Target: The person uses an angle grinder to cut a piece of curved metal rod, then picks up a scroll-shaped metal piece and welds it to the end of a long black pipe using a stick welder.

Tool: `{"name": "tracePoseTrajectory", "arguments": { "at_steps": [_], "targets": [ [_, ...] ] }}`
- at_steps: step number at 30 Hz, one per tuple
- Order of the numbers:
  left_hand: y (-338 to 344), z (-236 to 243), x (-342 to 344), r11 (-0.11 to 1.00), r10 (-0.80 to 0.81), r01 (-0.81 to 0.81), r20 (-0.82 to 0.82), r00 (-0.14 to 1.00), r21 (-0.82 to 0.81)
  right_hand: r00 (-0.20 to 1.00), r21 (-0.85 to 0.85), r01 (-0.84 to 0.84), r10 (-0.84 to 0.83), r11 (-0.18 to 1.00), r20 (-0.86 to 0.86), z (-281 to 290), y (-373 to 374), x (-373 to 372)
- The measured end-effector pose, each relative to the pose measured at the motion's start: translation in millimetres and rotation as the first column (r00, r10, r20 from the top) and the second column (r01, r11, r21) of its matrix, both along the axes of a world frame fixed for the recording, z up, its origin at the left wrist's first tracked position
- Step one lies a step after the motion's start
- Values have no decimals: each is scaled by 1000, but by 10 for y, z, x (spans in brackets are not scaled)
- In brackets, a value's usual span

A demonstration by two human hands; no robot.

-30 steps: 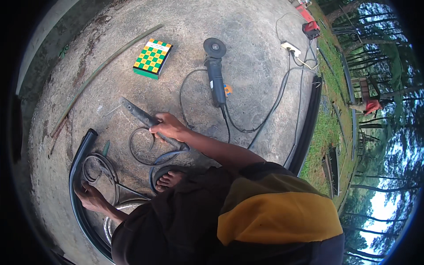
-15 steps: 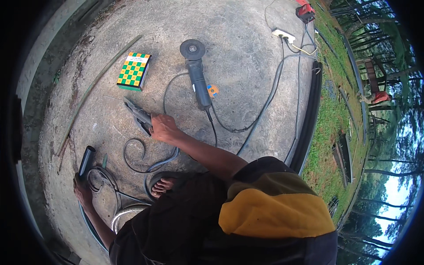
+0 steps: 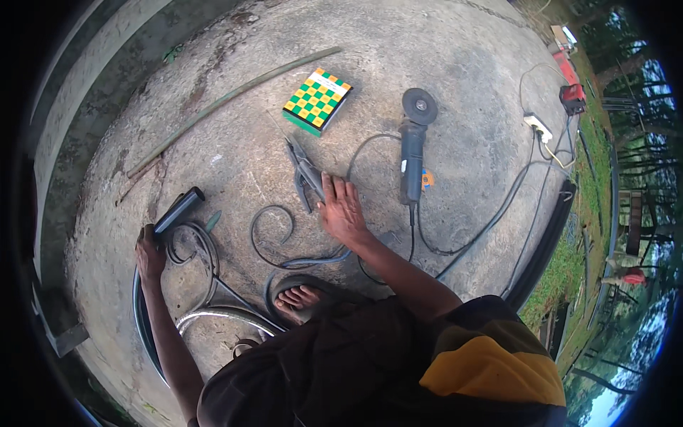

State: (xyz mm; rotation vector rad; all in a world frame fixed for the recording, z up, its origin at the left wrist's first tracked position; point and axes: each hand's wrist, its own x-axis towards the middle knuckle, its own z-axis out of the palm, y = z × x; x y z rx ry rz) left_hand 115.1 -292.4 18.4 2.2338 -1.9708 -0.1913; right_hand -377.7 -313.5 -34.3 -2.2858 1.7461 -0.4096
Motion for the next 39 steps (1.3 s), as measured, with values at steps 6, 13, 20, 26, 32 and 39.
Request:
{"name": "tracePoseTrajectory", "arguments": {
  "at_steps": [6, 13, 20, 26, 32, 39],
  "targets": [
    [-97, 63, -50, 999, 15, -16, -18, 1000, -38, 999, 115, -48, 47, 992, 15, -43, -114, -28],
    [81, 102, -27, 999, 10, -4, -139, 990, 45, 998, 148, -17, 27, 989, -64, -194, 36, 56],
    [642, 825, -52, 980, -22, 40, -92, 996, 194, 995, 164, -9, 26, 986, -97, -129, -67, 38],
    [1795, 2454, -850, 765, 121, 95, -287, 950, 637, 998, 438, 28, 0, 899, -64, 451, -41, -142],
    [2389, 3761, -2166, 723, 360, 134, -535, 765, 678, 960, 841, 154, -279, 519, -4, 1748, 1331, -657],
    [3044, 3602, -2860, 693, 162, 359, -620, 768, 626, 864, 834, 362, -486, 416, -132, 3229, 3156, -1760]
  ]
}}
